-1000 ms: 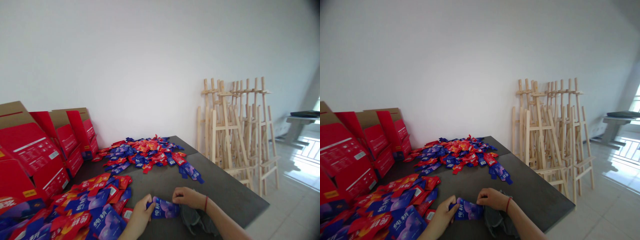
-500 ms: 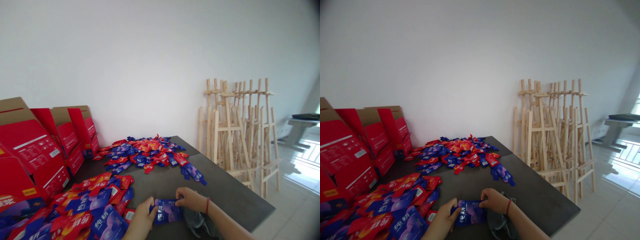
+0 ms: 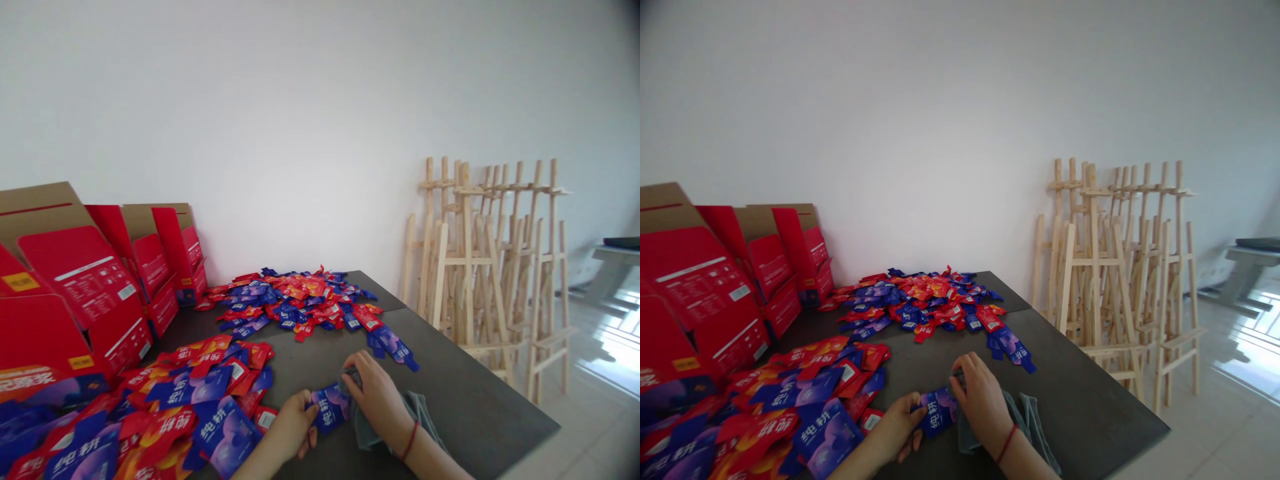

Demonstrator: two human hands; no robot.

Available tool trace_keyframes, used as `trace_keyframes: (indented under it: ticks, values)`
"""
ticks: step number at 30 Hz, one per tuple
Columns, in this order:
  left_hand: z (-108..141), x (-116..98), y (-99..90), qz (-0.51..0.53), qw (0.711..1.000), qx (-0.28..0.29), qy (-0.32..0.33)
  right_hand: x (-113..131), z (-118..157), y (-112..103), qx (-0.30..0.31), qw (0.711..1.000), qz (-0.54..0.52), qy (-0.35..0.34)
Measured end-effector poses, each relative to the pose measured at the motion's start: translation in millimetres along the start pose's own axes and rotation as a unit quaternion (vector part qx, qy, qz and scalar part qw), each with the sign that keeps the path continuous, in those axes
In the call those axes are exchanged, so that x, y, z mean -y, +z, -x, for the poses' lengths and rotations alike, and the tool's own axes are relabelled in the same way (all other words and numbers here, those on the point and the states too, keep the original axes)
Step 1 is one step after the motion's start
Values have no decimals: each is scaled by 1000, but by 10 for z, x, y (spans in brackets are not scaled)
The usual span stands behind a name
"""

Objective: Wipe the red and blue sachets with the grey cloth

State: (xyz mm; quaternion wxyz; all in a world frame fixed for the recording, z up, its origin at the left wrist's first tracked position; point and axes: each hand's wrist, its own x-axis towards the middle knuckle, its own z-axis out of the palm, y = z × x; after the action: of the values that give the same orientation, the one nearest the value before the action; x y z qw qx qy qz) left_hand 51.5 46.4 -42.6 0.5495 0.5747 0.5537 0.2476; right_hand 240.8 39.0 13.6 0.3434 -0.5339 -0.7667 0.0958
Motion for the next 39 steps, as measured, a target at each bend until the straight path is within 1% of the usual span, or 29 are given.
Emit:
trace_keyframes:
  ticks: [2,4,6,8,11,16,20,22,24,26,28,30,32,35,39]
  values:
    - [4,5,-5,-3,1000,-1,5,136,66,146,14,999,-25,-26]
    - [10,14,-11,-9,1000,-6,12,204,132,292,30,999,-17,-37]
    - [17,20,-15,-19,1000,-12,20,201,173,386,49,998,12,-47]
    - [27,14,-18,-32,999,-12,21,153,178,413,69,995,46,-53]
    - [50,-20,-23,-45,999,-5,13,54,141,377,83,992,86,-40]
    - [82,-72,-30,-54,999,-1,-3,-164,111,281,76,988,135,18]
    - [81,-71,-37,-54,998,-1,-11,-393,109,129,70,979,179,72]
    - [78,-67,-40,-47,999,-1,-12,-447,102,39,57,975,192,95]
    - [78,-65,-40,-35,999,-2,-9,-404,111,-7,39,975,192,102]
    - [79,-63,-39,-24,1000,-3,-7,-260,152,30,23,984,162,73]
    - [77,-53,-37,-17,1000,1,-2,-60,216,151,28,994,109,10]
    - [71,-31,-36,-13,1000,2,6,123,266,312,45,995,76,-43]
    - [63,-4,-39,-10,1000,0,14,233,267,454,48,994,71,-64]
    - [54,24,-49,-12,1000,-2,23,233,173,554,45,993,100,-46]
    - [55,15,-60,-19,1000,10,19,55,17,525,47,989,137,8]
